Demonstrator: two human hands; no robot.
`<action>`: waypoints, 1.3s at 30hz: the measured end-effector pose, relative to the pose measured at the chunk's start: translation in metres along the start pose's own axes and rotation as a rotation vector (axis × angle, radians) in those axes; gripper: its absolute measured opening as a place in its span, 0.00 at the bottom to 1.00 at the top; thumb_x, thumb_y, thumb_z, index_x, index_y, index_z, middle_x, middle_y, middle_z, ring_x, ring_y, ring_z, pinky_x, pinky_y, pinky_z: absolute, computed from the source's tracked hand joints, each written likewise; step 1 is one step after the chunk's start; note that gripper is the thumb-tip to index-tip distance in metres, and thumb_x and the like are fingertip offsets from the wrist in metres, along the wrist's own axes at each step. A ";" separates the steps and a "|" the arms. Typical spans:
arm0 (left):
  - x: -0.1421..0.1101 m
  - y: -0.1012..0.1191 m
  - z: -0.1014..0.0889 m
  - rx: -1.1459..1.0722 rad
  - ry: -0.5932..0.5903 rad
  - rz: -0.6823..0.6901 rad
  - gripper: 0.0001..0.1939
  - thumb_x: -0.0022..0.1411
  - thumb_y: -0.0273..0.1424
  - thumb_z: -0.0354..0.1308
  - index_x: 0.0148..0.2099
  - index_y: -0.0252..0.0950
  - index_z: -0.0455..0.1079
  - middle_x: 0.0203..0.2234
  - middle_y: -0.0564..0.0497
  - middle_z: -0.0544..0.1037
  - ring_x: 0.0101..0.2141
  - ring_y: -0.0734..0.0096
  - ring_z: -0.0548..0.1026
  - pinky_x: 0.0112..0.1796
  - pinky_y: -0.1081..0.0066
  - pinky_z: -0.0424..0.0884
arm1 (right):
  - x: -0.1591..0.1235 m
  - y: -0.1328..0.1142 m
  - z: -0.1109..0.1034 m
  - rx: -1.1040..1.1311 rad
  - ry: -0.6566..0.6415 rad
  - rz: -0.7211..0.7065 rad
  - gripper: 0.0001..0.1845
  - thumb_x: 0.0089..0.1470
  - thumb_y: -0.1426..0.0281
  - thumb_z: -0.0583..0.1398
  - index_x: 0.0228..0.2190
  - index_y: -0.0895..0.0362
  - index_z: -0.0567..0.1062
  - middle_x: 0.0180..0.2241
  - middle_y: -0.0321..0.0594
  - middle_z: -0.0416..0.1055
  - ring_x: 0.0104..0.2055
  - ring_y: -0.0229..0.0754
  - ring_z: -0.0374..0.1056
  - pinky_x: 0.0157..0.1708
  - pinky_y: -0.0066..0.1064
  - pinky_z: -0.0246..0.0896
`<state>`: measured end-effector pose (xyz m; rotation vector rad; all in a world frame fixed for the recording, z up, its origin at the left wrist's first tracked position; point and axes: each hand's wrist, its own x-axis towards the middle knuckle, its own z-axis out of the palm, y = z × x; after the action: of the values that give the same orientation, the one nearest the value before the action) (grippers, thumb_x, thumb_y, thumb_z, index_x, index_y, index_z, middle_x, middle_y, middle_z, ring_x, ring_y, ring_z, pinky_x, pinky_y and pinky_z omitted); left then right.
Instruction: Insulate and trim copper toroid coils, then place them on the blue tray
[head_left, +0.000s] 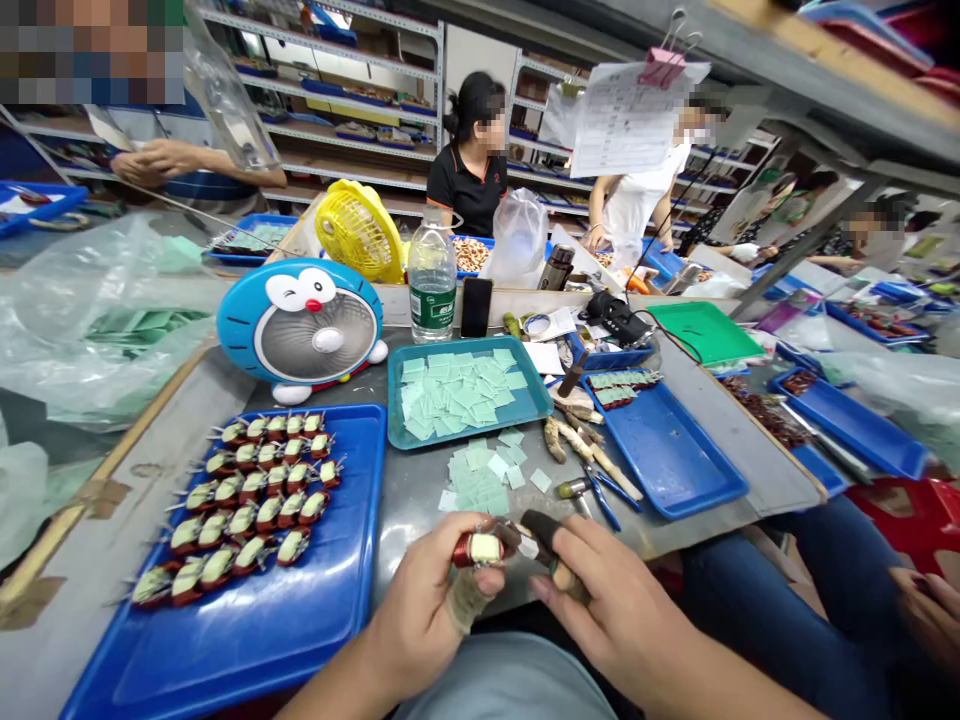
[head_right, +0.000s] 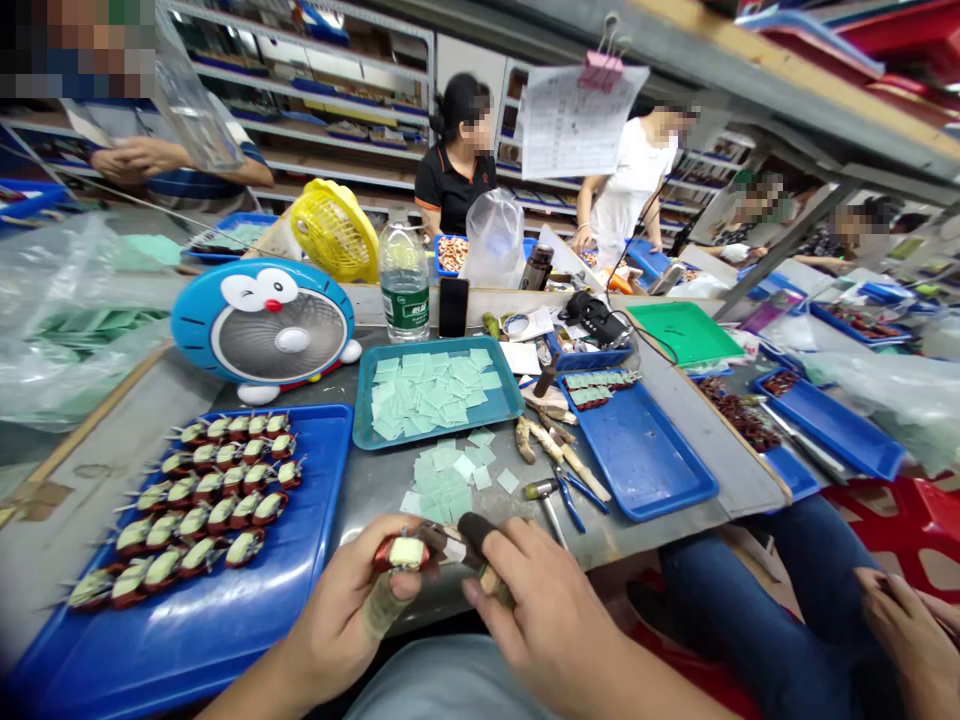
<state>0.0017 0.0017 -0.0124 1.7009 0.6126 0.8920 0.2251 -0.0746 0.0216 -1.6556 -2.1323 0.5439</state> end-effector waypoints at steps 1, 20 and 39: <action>0.002 0.001 -0.001 0.053 0.014 0.039 0.16 0.73 0.44 0.53 0.56 0.43 0.66 0.39 0.49 0.80 0.36 0.65 0.79 0.38 0.70 0.72 | 0.001 0.000 -0.004 -0.015 -0.013 0.004 0.05 0.66 0.69 0.57 0.37 0.52 0.64 0.37 0.38 0.66 0.39 0.44 0.65 0.39 0.37 0.62; -0.003 -0.009 0.002 0.298 0.185 0.169 0.17 0.72 0.43 0.53 0.57 0.42 0.68 0.41 0.46 0.82 0.38 0.59 0.81 0.40 0.67 0.74 | 0.018 -0.013 -0.026 -0.233 -0.160 -0.010 0.08 0.64 0.72 0.59 0.44 0.52 0.67 0.39 0.38 0.71 0.40 0.45 0.68 0.39 0.36 0.62; -0.019 -0.014 -0.022 0.078 0.090 -0.072 0.18 0.75 0.46 0.48 0.55 0.41 0.65 0.37 0.51 0.78 0.35 0.65 0.76 0.37 0.70 0.69 | 0.035 -0.016 -0.020 -0.349 -0.190 0.002 0.02 0.66 0.70 0.57 0.41 0.53 0.67 0.41 0.42 0.68 0.41 0.48 0.65 0.40 0.38 0.61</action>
<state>-0.0268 0.0036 -0.0277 1.7041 0.7738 0.9073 0.2147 -0.0426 0.0489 -1.8492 -2.4781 0.3550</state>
